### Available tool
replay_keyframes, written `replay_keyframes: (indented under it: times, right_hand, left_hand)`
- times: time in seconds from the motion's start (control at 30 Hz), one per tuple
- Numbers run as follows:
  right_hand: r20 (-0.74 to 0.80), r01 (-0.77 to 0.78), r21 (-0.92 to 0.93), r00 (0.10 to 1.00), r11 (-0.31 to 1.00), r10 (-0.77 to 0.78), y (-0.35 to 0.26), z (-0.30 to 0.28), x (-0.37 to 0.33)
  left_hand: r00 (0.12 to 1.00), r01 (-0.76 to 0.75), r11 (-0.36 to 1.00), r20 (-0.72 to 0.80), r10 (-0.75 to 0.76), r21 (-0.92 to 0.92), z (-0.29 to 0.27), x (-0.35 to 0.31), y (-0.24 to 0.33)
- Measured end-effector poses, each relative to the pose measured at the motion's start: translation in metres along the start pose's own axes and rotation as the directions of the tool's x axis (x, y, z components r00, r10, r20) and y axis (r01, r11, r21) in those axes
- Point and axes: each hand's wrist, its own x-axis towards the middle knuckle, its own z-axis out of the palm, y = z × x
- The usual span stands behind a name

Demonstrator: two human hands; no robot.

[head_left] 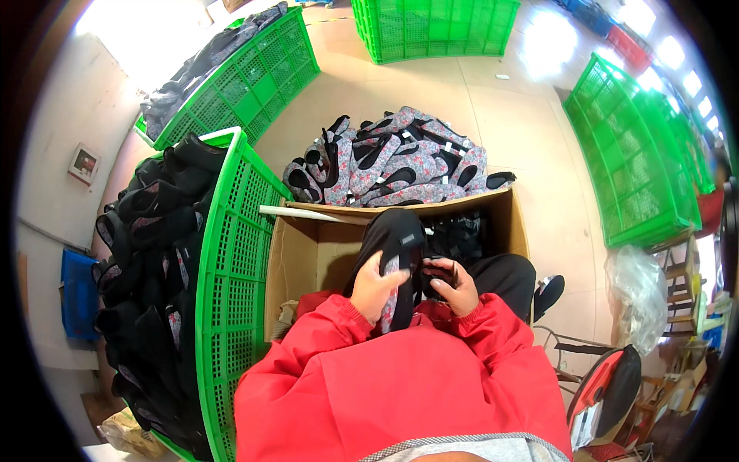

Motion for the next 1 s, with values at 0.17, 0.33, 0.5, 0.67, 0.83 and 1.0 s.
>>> replay_keyframes:
  times: [0.17,0.33,0.5,0.67,0.83,1.0]
  right_hand:
    - [0.082,0.205,-0.114,0.977,0.972,-0.197,-0.024,-0.003,-0.018]
    - [-0.009,0.323,-0.307,0.94,0.895,-0.342,-0.051,-0.013,-0.028]
    - [-0.207,0.183,-0.422,0.934,0.888,-0.291,-0.068,-0.03,-0.046]
    - [-0.332,0.094,-0.497,0.898,0.862,-0.289,-0.063,-0.028,-0.049]
    - [-0.235,0.146,-0.442,0.933,0.885,-0.271,-0.043,-0.009,-0.054]
    - [-0.117,0.113,-0.429,0.977,0.896,-0.179,-0.02,0.008,-0.043]
  left_hand:
    - [0.994,-0.032,0.943,-0.113,-0.006,-0.331,0.035,0.044,0.023]
    - [0.969,0.15,0.858,-0.101,-0.227,-0.491,0.07,0.077,-0.003]
    - [0.927,0.309,0.793,-0.02,-0.374,-0.525,0.08,0.07,-0.042]
    - [0.871,0.394,0.822,-0.116,-0.476,-0.411,0.08,0.043,-0.059]
    - [0.872,0.419,0.848,-0.116,-0.475,-0.324,0.06,0.016,-0.045]
    - [0.874,0.435,0.893,-0.185,-0.449,-0.113,0.033,0.005,-0.022]
